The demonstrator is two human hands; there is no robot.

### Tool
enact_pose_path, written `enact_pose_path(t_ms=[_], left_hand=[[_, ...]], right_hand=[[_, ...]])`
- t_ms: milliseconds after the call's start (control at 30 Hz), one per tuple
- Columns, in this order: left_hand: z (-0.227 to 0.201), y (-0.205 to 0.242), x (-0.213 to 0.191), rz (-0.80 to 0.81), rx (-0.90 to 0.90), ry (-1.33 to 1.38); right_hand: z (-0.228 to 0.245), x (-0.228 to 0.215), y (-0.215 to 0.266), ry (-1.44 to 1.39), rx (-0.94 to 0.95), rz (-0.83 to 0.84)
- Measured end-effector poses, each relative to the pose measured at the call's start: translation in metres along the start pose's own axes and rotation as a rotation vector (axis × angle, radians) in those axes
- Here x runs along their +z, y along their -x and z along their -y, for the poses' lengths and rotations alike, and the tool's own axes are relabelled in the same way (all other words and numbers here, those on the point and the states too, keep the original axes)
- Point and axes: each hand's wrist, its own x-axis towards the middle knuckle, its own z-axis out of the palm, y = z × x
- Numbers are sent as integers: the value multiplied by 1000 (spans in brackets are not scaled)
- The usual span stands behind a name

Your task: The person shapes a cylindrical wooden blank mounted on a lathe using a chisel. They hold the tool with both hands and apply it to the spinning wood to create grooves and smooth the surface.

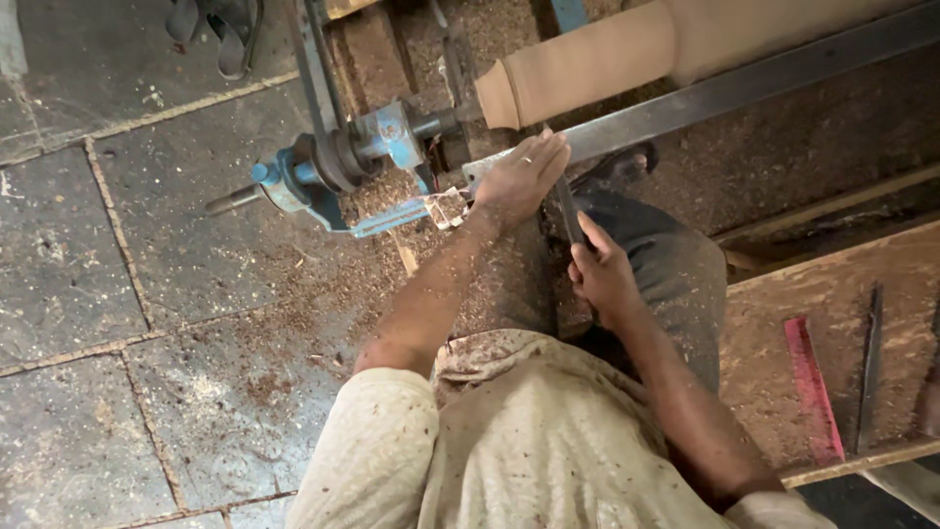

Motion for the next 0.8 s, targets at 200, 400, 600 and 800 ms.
enact_pose_path(t_ms=[200,400,600,800], left_hand=[[3,-1,13,22,-27,40],[1,-4,16,89,-49,-7],[2,-14,-4,250,-119,41],[-2,-5,-5,51,-38,-85]], right_hand=[[26,-3,1,15,-34,42],[48,-14,4,137,66,21],[53,-32,2,293,-84,115],[43,-37,-6,134,46,85]])
